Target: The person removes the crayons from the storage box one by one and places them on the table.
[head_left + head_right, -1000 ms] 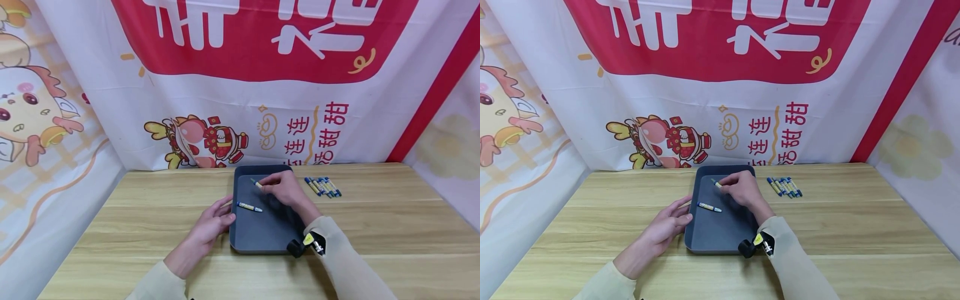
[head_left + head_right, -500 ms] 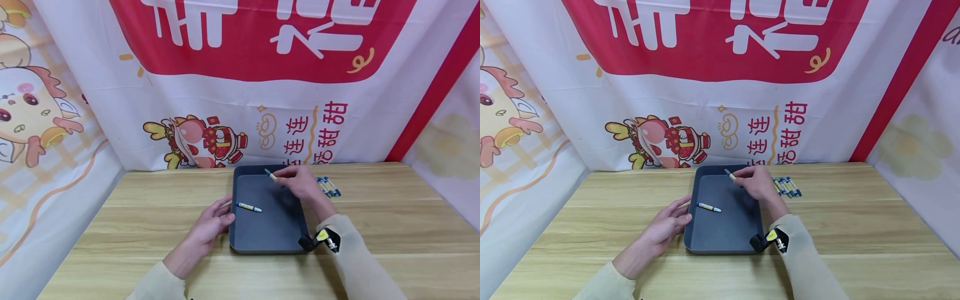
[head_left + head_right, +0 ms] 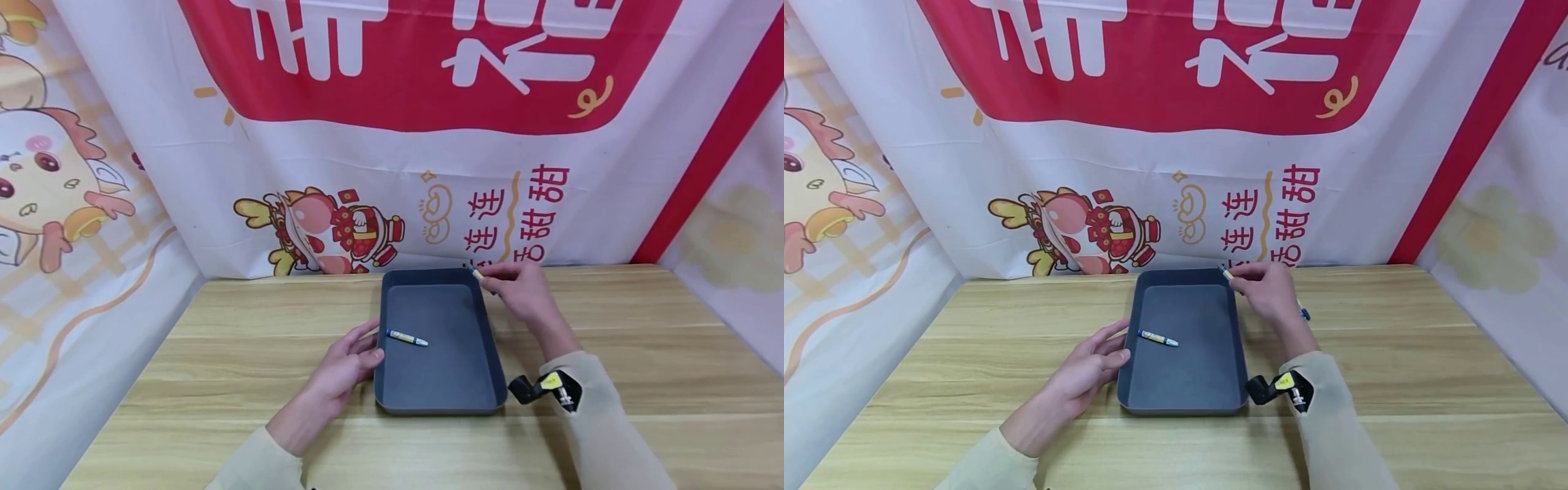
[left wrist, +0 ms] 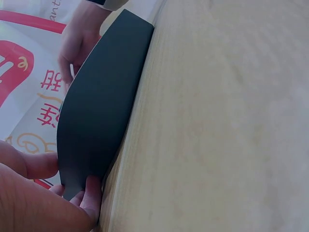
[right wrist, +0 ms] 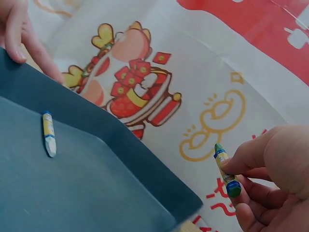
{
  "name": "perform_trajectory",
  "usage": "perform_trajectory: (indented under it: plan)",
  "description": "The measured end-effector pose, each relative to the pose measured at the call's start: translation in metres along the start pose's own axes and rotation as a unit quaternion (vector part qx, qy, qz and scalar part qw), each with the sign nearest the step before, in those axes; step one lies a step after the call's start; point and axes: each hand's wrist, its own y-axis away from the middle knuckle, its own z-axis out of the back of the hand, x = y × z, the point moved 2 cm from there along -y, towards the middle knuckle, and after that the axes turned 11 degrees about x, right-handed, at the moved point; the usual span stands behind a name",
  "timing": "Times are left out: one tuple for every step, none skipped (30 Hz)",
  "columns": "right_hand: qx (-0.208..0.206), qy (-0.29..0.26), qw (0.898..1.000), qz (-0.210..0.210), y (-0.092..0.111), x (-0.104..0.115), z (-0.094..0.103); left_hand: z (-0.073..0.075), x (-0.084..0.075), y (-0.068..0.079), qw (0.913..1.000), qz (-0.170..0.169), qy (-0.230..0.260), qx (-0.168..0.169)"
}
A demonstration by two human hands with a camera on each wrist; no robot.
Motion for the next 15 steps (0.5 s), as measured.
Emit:
perform_trajectory:
  plan:
    - [-0.005,0.001,1.000,-0.002,0.000,-0.002,0.002,0.000,0.000,0.000,1.0000,0.001,0.000,0.000]
    - [-0.009,0.001,1.000,-0.003,0.000,-0.003,0.004,0.000,0.001,0.000,1.0000,0.003,0.001,0.000]
    - [-0.014,0.001,1.000,-0.005,0.000,-0.005,0.007,0.000,0.001,0.000,1.0000,0.005,0.001,-0.001]
    - [-0.019,-0.001,1.000,-0.006,0.001,-0.007,0.009,0.000,0.001,0.000,1.0000,0.006,0.002,-0.002]
    - [-0.024,-0.007,1.000,-0.009,0.001,-0.009,0.011,0.001,0.001,0.000,1.0000,0.007,0.002,-0.002]
    - [-0.030,-0.008,0.999,-0.012,0.001,-0.012,0.014,0.001,0.001,0.000,1.0000,0.008,0.002,-0.003]
    - [-0.035,-0.011,0.999,-0.016,0.001,-0.014,0.016,0.001,0.001,0.000,1.0000,0.008,0.003,-0.003]
    - [-0.041,-0.012,0.999,-0.018,0.002,-0.016,0.019,0.002,0.001,0.000,1.0000,0.008,0.003,-0.002]
    - [-0.047,-0.014,0.999,-0.020,0.002,-0.018,0.021,0.002,0.001,0.000,1.0000,0.008,0.003,-0.002]
    - [-0.054,-0.015,0.998,-0.023,0.003,-0.021,0.024,0.002,0.001,-0.001,1.0000,0.008,0.004,-0.001]
    - [-0.060,-0.015,0.998,-0.027,0.003,-0.023,0.027,0.002,0.001,-0.001,1.0000,0.007,0.002,0.000]
    - [-0.067,-0.012,0.997,-0.032,0.004,-0.025,0.030,0.001,0.000,-0.001,1.0000,0.006,0.001,0.002]
    - [-0.073,-0.012,0.997,-0.036,0.004,-0.028,0.033,0.001,0.001,-0.001,1.0000,0.005,0.001,0.002]
    - [-0.080,-0.014,0.996,-0.042,0.005,-0.030,0.036,0.001,0.001,-0.001,1.0000,0.005,0.001,0.002]
    - [-0.086,-0.015,0.995,-0.049,0.006,-0.032,0.039,0.001,0.001,-0.002,1.0000,0.005,0.001,0.003]
